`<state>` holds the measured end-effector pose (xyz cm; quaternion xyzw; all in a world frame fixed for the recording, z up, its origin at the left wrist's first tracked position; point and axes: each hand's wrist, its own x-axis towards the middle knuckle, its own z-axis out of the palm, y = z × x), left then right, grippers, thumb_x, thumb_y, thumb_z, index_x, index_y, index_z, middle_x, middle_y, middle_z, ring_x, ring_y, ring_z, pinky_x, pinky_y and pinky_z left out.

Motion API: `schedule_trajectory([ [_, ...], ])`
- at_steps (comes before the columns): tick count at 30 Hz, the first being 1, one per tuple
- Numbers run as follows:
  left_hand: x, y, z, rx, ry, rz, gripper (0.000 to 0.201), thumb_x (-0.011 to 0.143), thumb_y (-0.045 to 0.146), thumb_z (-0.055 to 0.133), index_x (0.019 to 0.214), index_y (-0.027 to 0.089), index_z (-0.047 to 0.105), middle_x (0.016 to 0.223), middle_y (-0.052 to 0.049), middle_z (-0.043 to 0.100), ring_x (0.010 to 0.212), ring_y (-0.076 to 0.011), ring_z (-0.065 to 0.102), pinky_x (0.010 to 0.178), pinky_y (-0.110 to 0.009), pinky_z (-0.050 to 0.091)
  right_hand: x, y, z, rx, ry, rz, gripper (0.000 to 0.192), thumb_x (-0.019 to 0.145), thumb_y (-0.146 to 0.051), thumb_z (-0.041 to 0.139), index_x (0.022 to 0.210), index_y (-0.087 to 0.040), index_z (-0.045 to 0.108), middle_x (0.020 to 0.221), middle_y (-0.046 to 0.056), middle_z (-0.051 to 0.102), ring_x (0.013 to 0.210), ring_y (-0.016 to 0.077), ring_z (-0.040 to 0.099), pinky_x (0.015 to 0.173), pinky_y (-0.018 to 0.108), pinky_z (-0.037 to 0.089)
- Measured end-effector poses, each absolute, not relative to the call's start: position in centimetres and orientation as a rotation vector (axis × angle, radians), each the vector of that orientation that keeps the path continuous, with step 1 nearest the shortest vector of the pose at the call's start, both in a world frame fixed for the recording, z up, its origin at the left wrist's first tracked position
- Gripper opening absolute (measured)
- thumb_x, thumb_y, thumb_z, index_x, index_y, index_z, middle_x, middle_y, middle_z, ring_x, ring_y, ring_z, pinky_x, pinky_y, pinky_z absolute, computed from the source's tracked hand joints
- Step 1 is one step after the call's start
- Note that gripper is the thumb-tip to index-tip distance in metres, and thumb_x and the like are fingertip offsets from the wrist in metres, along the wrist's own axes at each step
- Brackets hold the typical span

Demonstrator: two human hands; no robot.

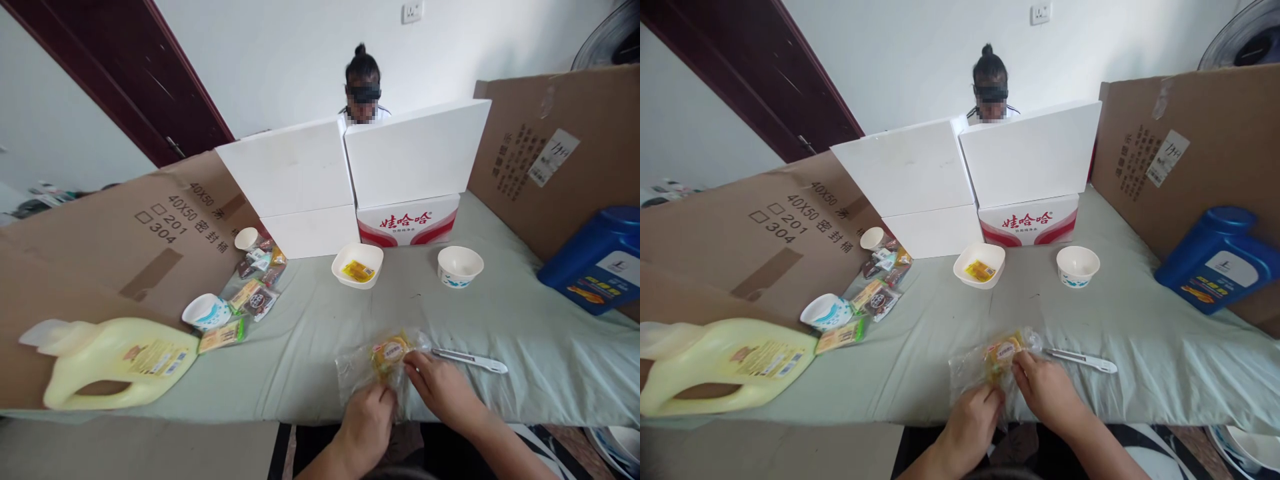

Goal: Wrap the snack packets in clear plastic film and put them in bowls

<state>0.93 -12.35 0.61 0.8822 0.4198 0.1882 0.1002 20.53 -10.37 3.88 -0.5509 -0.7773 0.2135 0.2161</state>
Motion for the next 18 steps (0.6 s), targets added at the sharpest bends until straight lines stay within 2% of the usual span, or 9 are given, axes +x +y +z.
schedule_trajectory([
  [4, -0.3, -10.7, -0.6, 2.571, 1.497, 0.689, 0.035, 0.086, 0.005, 0.039, 0.111, 0.019, 0.059, 0.117, -0.010, 0.062, 0.096, -0.0234, 0.065, 0.077, -0.038, 0.057, 20.4, -10.6, 2.2, -1.828, -2.371, 0.480, 0.024, 0.093, -0.030, 0.045, 0.082, -0.021, 0.064, 0.075, 0.006, 0.072, 0.067, 0.0222, 0.069, 0.056, 0.027, 0.045],
  [6, -0.7, -9.8, -0.8, 2.584, 1.547, 0.700, 0.044, 0.082, 0.004, 0.045, 0.123, 0.019, 0.054, 0.128, -0.012, 0.056, 0.107, -0.0265, 0.061, 0.083, -0.043, 0.056, 20.5, -10.8, 2.2, -1.783, -2.384, 0.454, 0.027, 0.093, -0.032, 0.046, 0.076, -0.021, 0.064, 0.074, 0.005, 0.070, 0.067, 0.0210, 0.068, 0.057, 0.027, 0.045],
  [8, -0.6, -8.9, -0.7, 2.605, 1.547, 0.671, 0.054, 0.078, 0.005, 0.053, 0.130, 0.022, 0.049, 0.135, -0.011, 0.052, 0.115, -0.0298, 0.056, 0.088, -0.048, 0.054, 20.5, -10.9, 2.8, -1.635, -2.320, 0.408, 0.026, 0.094, -0.033, 0.046, 0.079, -0.021, 0.063, 0.077, 0.005, 0.068, 0.070, 0.0191, 0.066, 0.062, 0.027, 0.047],
  [13, 0.4, -6.6, 0.5, 2.657, 1.432, 0.515, 0.063, 0.072, 0.013, 0.070, 0.131, 0.023, 0.049, 0.136, -0.011, 0.051, 0.126, -0.0359, 0.045, 0.095, -0.055, 0.048, 19.9, -10.1, 4.0, -1.256, -2.083, 0.278, 0.020, 0.096, -0.026, 0.041, 0.107, -0.024, 0.058, 0.108, 0.009, 0.062, 0.103, 0.0218, 0.059, 0.089, 0.038, 0.049],
  [15, 0.7, -5.9, 0.8, 2.667, 1.347, 0.453, 0.064, 0.073, 0.017, 0.072, 0.132, 0.023, 0.047, 0.133, -0.010, 0.053, 0.125, -0.0339, 0.048, 0.096, -0.054, 0.047, 19.8, -9.6, 3.3, -1.275, -2.061, 0.309, 0.025, 0.097, -0.022, 0.035, 0.112, -0.023, 0.055, 0.115, 0.010, 0.060, 0.105, 0.0198, 0.060, 0.088, 0.036, 0.050],
  [18, 0.5, -4.9, 1.0, 2.647, 1.290, 0.405, 0.065, 0.072, 0.021, 0.075, 0.131, 0.023, 0.049, 0.128, -0.010, 0.057, 0.119, -0.0321, 0.052, 0.097, -0.052, 0.047, 20.2, -8.9, 1.6, -1.528, -2.083, 0.383, 0.030, 0.098, -0.020, 0.029, 0.108, -0.020, 0.057, 0.104, 0.009, 0.064, 0.085, 0.0183, 0.067, 0.073, 0.031, 0.053],
])
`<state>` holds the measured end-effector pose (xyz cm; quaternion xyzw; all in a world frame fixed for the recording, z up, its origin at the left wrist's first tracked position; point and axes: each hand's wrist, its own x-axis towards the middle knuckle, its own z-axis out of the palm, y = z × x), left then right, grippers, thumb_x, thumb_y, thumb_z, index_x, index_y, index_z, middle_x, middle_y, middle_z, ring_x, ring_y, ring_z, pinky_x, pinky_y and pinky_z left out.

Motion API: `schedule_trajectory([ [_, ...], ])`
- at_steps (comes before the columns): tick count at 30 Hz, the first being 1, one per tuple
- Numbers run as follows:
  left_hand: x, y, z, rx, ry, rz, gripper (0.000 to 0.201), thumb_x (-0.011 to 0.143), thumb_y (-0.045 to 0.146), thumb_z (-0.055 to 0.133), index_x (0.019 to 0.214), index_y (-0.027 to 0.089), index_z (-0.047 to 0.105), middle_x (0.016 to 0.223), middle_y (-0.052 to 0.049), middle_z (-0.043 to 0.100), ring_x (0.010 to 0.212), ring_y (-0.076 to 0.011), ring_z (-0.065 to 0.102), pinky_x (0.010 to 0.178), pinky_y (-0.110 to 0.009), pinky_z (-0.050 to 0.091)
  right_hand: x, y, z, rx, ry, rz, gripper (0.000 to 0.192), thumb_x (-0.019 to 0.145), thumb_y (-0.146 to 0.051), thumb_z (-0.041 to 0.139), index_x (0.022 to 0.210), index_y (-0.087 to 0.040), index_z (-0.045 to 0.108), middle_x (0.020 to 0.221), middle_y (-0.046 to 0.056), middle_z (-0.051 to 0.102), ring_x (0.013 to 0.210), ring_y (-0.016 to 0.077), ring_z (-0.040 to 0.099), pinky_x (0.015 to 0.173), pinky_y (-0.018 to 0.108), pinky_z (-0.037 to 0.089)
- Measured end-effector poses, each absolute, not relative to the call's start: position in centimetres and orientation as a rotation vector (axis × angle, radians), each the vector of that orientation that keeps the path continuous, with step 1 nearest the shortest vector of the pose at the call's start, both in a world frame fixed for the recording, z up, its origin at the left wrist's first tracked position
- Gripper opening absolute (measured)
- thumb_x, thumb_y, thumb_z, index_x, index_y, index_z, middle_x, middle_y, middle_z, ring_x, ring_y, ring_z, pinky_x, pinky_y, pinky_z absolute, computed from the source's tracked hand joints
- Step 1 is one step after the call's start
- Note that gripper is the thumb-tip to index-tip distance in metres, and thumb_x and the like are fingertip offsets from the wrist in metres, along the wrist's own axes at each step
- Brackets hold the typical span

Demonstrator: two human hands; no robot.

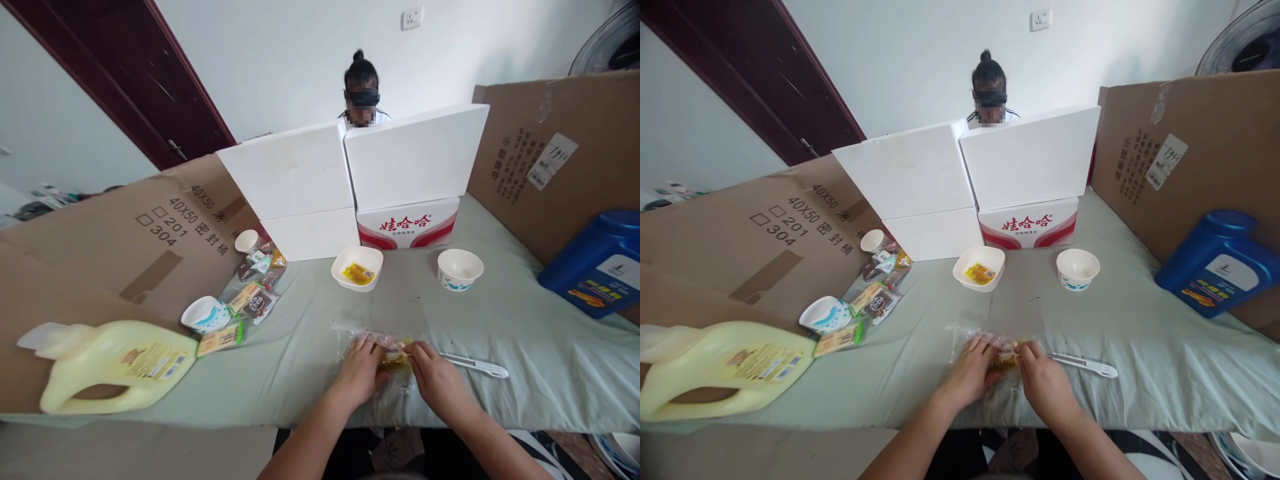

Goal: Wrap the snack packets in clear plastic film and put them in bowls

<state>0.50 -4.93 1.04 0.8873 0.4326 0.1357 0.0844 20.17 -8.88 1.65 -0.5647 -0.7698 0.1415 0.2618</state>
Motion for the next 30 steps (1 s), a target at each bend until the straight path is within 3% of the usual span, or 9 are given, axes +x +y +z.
schedule_trajectory([
  [3, -0.1, -4.2, 1.2, 2.555, 1.324, 0.415, 0.061, 0.069, 0.021, 0.078, 0.125, 0.021, 0.055, 0.120, -0.011, 0.061, 0.115, -0.0321, 0.054, 0.099, -0.053, 0.043, 20.9, -8.7, 0.1, -1.738, -2.107, 0.406, 0.028, 0.096, -0.022, 0.034, 0.108, -0.020, 0.059, 0.102, 0.008, 0.066, 0.075, 0.0182, 0.068, 0.064, 0.029, 0.052],
  [5, -0.6, -3.6, 1.6, 2.434, 1.324, 0.429, 0.057, 0.066, 0.020, 0.079, 0.120, 0.021, 0.060, 0.114, -0.009, 0.064, 0.111, -0.0304, 0.056, 0.100, -0.051, 0.042, 21.3, -8.7, -0.6, -1.751, -2.121, 0.412, 0.032, 0.092, -0.024, 0.041, 0.121, -0.022, 0.055, 0.118, 0.010, 0.063, 0.086, 0.0201, 0.069, 0.070, 0.030, 0.054],
  [8, -1.6, -2.3, 2.5, 2.169, 1.267, 0.461, 0.049, 0.065, 0.022, 0.078, 0.112, 0.022, 0.065, 0.112, -0.007, 0.065, 0.108, -0.0275, 0.057, 0.098, -0.044, 0.042, 21.5, -8.5, -1.2, -1.772, -2.160, 0.475, 0.060, 0.083, -0.026, 0.054, 0.141, -0.024, 0.039, 0.144, 0.012, 0.044, 0.106, 0.0253, 0.064, 0.082, 0.036, 0.054],
  [12, -3.1, 0.9, 3.6, 1.672, 1.071, 0.634, 0.049, 0.070, 0.037, 0.074, 0.114, 0.018, 0.063, 0.112, -0.009, 0.066, 0.100, -0.0246, 0.061, 0.089, -0.037, 0.046, 21.2, -8.3, -1.5, -1.872, -2.213, 0.591, 0.085, 0.075, -0.028, 0.063, 0.150, -0.027, 0.023, 0.156, 0.009, 0.019, 0.110, 0.0288, 0.062, 0.085, 0.040, 0.054],
  [17, -3.6, 7.6, 4.9, 1.493, 1.247, 1.089, 0.056, 0.075, 0.052, 0.068, 0.114, 0.013, 0.060, 0.113, -0.013, 0.065, 0.105, -0.0270, 0.060, 0.090, -0.038, 0.045, 20.9, -8.3, -1.5, -1.896, -2.247, 0.573, 0.079, 0.076, -0.030, 0.063, 0.148, -0.026, 0.029, 0.157, 0.008, 0.013, 0.109, 0.0309, 0.062, 0.084, 0.043, 0.054],
  [20, -3.2, 10.2, 6.0, 1.547, 1.379, 1.200, 0.062, 0.069, 0.045, 0.075, 0.119, 0.014, 0.057, 0.130, -0.015, 0.054, 0.121, -0.0302, 0.048, 0.098, -0.041, 0.040, 21.0, -8.4, -1.7, -1.879, -2.246, 0.559, 0.074, 0.078, -0.031, 0.061, 0.147, -0.025, 0.033, 0.156, 0.008, 0.016, 0.110, 0.0312, 0.062, 0.084, 0.043, 0.054],
  [22, -2.8, 9.8, 6.5, 1.723, 1.456, 1.255, 0.054, 0.071, 0.038, 0.074, 0.117, 0.016, 0.059, 0.131, -0.014, 0.052, 0.125, -0.0301, 0.044, 0.101, -0.042, 0.038, 21.1, -8.5, -2.0, -1.861, -2.239, 0.557, 0.072, 0.079, -0.030, 0.060, 0.146, -0.026, 0.034, 0.156, 0.008, 0.018, 0.110, 0.0303, 0.062, 0.084, 0.043, 0.054],
  [26, -1.7, 4.1, 6.5, 2.316, 1.140, 0.976, 0.023, 0.088, 0.027, 0.055, 0.108, 0.020, 0.064, 0.107, -0.008, 0.063, 0.105, -0.0212, 0.056, 0.094, -0.037, 0.044, 21.1, -8.6, -2.3, -1.816, -2.232, 0.529, 0.070, 0.079, -0.030, 0.060, 0.145, -0.025, 0.036, 0.156, 0.009, 0.019, 0.108, 0.0289, 0.063, 0.085, 0.043, 0.054],
  [30, -2.0, -2.1, 4.7, 2.525, 0.895, 0.479, 0.014, 0.085, 0.024, 0.062, 0.096, 0.020, 0.068, 0.095, -0.004, 0.065, 0.100, -0.0206, 0.055, 0.092, -0.036, 0.045, 22.2, -9.2, -2.0, -1.684, -2.237, 0.539, 0.061, 0.084, -0.034, 0.058, 0.142, -0.025, 0.040, 0.156, 0.011, 0.020, 0.112, 0.0273, 0.061, 0.086, 0.040, 0.055],
])
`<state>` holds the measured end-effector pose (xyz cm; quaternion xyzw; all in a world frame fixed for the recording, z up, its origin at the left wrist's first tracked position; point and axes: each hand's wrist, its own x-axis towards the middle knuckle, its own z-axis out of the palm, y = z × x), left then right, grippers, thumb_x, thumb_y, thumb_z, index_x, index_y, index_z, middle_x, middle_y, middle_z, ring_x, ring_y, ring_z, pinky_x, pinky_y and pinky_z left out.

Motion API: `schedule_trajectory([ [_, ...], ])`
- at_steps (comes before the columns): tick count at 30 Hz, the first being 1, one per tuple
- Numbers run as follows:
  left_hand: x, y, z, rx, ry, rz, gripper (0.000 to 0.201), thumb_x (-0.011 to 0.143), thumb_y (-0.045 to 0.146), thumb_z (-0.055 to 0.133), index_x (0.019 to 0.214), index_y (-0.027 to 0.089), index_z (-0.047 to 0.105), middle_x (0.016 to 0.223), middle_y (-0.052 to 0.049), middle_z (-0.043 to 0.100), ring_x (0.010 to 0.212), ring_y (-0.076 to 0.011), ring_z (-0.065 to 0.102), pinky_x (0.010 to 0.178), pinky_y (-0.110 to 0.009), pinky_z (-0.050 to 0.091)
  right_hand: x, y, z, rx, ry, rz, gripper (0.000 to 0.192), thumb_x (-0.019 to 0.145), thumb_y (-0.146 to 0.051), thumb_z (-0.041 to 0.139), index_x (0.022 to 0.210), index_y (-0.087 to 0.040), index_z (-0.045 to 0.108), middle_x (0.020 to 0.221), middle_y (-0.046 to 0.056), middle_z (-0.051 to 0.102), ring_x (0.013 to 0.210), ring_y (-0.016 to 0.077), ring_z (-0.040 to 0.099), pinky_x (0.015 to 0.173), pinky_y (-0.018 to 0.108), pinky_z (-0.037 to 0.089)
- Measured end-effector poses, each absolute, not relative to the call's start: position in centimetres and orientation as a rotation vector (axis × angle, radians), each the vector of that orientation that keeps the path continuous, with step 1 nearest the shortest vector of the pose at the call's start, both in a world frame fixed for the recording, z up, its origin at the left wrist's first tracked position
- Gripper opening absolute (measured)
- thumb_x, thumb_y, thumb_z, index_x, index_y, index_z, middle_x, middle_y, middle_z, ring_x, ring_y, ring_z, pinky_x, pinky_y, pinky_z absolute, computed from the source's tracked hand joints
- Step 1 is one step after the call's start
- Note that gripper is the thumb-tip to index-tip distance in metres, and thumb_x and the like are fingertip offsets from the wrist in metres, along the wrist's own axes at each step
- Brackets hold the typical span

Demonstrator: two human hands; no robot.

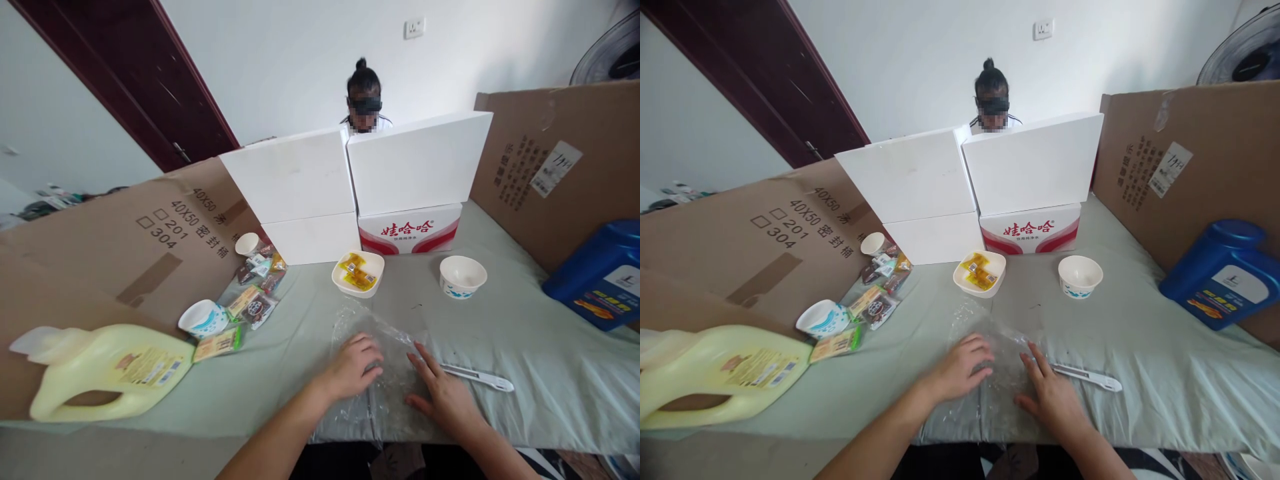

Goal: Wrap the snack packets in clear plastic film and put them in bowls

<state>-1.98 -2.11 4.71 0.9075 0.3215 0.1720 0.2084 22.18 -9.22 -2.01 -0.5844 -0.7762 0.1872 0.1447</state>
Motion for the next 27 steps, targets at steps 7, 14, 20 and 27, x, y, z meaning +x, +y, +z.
schedule_trajectory([
  [7, -6.5, -7.8, 2.6, 2.376, 1.118, 0.266, 0.028, 0.074, 0.035, 0.074, 0.097, 0.020, 0.066, 0.099, -0.006, 0.060, 0.102, -0.0240, 0.052, 0.091, -0.038, 0.045, 26.1, -12.0, -0.6, -1.264, -2.478, 0.700, 0.082, 0.067, -0.065, 0.070, 0.136, -0.026, 0.049, 0.148, 0.012, 0.039, 0.129, 0.0336, 0.044, 0.102, 0.046, 0.042],
  [14, -9.1, -11.6, 2.0, 2.341, 0.972, 0.020, 0.067, 0.060, 0.044, 0.081, 0.119, 0.025, 0.055, 0.143, -0.010, 0.041, 0.138, -0.0374, 0.024, 0.111, -0.055, 0.025, 25.2, -13.7, 1.8, -1.243, -2.381, 0.720, 0.024, 0.094, -0.021, 0.040, 0.085, -0.021, 0.062, 0.094, 0.007, 0.066, 0.090, 0.0194, 0.059, 0.083, 0.036, 0.047],
  [20, -9.3, -11.4, 3.4, 2.016, 1.132, 0.265, 0.011, 0.084, 0.016, 0.049, 0.085, 0.021, 0.058, 0.116, -0.005, 0.063, 0.104, -0.0187, 0.061, 0.091, -0.031, 0.048, 24.5, -13.4, 2.3, -1.263, -2.123, 1.058, 0.018, 0.095, -0.026, 0.040, 0.088, -0.022, 0.056, 0.084, 0.002, 0.062, 0.079, 0.0145, 0.058, 0.071, 0.026, 0.044],
  [27, -7.9, -7.4, 3.9, 2.023, 1.306, 0.438, 0.008, 0.079, 0.016, 0.049, 0.075, 0.019, 0.055, 0.096, -0.003, 0.067, 0.082, -0.0152, 0.062, 0.074, -0.026, 0.048, 21.9, -9.4, 1.3, -1.489, -1.961, 0.933, 0.016, 0.085, -0.022, 0.042, 0.083, -0.022, 0.058, 0.086, 0.003, 0.063, 0.076, 0.0157, 0.059, 0.070, 0.026, 0.044],
])
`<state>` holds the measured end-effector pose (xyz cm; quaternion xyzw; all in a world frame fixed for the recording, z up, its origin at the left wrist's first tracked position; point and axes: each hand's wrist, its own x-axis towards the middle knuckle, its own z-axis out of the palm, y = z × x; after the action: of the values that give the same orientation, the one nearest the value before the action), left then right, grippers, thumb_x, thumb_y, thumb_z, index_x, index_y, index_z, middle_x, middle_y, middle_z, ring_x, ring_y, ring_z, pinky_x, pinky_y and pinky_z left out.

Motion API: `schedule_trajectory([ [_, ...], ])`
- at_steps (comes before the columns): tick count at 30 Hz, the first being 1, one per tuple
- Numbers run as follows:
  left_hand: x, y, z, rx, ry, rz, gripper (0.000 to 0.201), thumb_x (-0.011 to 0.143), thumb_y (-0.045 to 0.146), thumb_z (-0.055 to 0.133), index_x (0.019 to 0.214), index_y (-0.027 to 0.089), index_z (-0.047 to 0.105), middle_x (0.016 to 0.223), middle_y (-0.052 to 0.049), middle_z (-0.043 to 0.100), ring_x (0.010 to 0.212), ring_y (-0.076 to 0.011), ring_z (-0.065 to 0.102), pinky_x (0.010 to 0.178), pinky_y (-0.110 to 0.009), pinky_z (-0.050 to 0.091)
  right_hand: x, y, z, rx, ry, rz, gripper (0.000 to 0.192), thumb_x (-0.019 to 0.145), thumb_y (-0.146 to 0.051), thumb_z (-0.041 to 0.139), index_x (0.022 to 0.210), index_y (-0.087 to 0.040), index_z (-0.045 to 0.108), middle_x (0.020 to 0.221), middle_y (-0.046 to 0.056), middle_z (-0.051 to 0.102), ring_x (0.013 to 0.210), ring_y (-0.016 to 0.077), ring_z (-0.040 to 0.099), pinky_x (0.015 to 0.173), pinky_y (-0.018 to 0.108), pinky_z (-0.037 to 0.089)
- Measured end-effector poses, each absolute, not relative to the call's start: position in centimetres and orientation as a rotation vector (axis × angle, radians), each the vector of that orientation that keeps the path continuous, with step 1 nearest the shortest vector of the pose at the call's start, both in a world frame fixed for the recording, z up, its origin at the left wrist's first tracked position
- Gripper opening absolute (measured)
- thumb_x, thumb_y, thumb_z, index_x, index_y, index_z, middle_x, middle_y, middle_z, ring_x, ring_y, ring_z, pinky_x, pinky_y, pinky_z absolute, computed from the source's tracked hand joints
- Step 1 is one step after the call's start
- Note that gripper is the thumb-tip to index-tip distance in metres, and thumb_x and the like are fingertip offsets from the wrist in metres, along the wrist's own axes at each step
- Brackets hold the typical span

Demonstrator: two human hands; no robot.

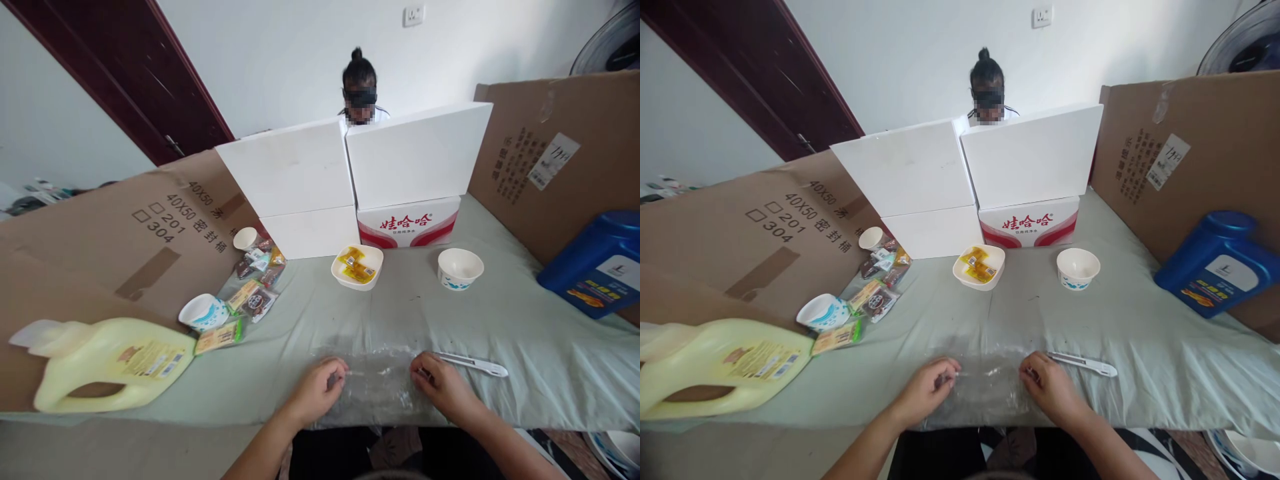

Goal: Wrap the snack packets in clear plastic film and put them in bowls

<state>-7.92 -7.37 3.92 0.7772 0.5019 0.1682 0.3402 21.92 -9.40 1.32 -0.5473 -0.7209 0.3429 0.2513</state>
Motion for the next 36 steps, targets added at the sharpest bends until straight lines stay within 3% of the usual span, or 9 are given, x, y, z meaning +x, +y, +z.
schedule_trajectory([
  [5, -7.5, -5.9, 1.8, 2.188, 1.653, 0.442, 0.011, 0.083, 0.017, 0.048, 0.082, 0.020, 0.059, 0.085, -0.004, 0.066, 0.080, -0.0185, 0.062, 0.074, -0.030, 0.048, 20.6, -7.9, 0.4, -1.634, -1.955, 0.847, 0.023, 0.085, -0.016, 0.037, 0.093, -0.022, 0.058, 0.093, 0.004, 0.066, 0.083, 0.0169, 0.062, 0.075, 0.027, 0.045],
  [12, -8.2, -6.0, -0.9, 1.980, 2.027, 0.529, 0.036, 0.085, 0.017, 0.051, 0.121, 0.017, 0.051, 0.086, -0.004, 0.069, 0.078, -0.0192, 0.068, 0.072, -0.030, 0.049, 19.1, -6.1, 0.2, -1.882, -2.055, 0.664, 0.021, 0.096, -0.019, 0.032, 0.099, -0.019, 0.053, 0.095, 0.006, 0.067, 0.084, 0.0181, 0.065, 0.070, 0.026, 0.041],
  [19, -9.4, -6.5, -0.5, 1.829, 2.199, 0.413, 0.043, 0.085, 0.019, 0.055, 0.127, 0.016, 0.047, 0.084, -0.006, 0.070, 0.079, -0.0219, 0.069, 0.069, -0.030, 0.050, 17.8, -4.6, 0.1, -2.064, -2.139, 0.545, 0.019, 0.097, -0.022, 0.034, 0.100, -0.016, 0.052, 0.092, 0.011, 0.068, 0.080, 0.0223, 0.067, 0.060, 0.028, 0.039],
  [22, -9.4, -6.7, -0.4, 1.950, 2.265, 0.597, 0.043, 0.086, 0.024, 0.055, 0.127, 0.013, 0.048, 0.095, -0.012, 0.068, 0.087, -0.0257, 0.067, 0.073, -0.035, 0.051, 17.6, -4.5, -0.2, -2.081, -2.140, 0.518, 0.018, 0.097, -0.021, 0.034, 0.100, -0.016, 0.051, 0.093, 0.012, 0.068, 0.081, 0.0226, 0.068, 0.060, 0.028, 0.039],
  [26, -7.3, -7.0, 0.0, 2.362, 2.024, 0.987, 0.021, 0.090, 0.024, 0.049, 0.107, 0.018, 0.059, 0.100, -0.012, 0.064, 0.095, -0.0252, 0.062, 0.083, -0.038, 0.050, 17.6, -4.6, -0.2, -2.075, -2.137, 0.517, 0.020, 0.097, -0.023, 0.035, 0.102, -0.016, 0.052, 0.095, 0.012, 0.068, 0.081, 0.0222, 0.068, 0.061, 0.028, 0.040],
  [29, -4.6, -7.5, 0.0, 2.610, 1.661, 0.876, 0.016, 0.090, 0.019, 0.049, 0.096, 0.022, 0.064, 0.096, -0.008, 0.066, 0.096, -0.0244, 0.062, 0.087, -0.041, 0.049, 18.0, -4.9, -0.3, -2.071, -2.108, 0.534, 0.024, 0.096, -0.024, 0.036, 0.113, -0.016, 0.051, 0.093, 0.010, 0.070, 0.083, 0.0222, 0.068, 0.065, 0.029, 0.042],
  [32, -2.5, -7.9, -0.3, 2.679, 1.452, 0.693, 0.023, 0.088, 0.014, 0.051, 0.106, 0.023, 0.063, 0.106, -0.006, 0.067, 0.112, -0.0272, 0.057, 0.099, -0.050, 0.042, 18.7, -5.1, -0.5, -2.043, -2.008, 0.554, 0.032, 0.095, -0.025, 0.037, 0.124, -0.016, 0.047, 0.091, 0.009, 0.071, 0.085, 0.0228, 0.068, 0.068, 0.030, 0.043],
  [36, -2.0, -8.1, -0.8, 2.643, 1.521, 0.581, 0.034, 0.088, 0.015, 0.052, 0.120, 0.024, 0.058, 0.126, -0.007, 0.061, 0.125, -0.0297, 0.050, 0.107, -0.059, 0.032, 19.6, -5.1, -0.8, -2.027, -1.933, 0.573, 0.034, 0.094, -0.023, 0.037, 0.125, -0.015, 0.047, 0.091, 0.008, 0.071, 0.083, 0.0225, 0.068, 0.068, 0.030, 0.043],
])
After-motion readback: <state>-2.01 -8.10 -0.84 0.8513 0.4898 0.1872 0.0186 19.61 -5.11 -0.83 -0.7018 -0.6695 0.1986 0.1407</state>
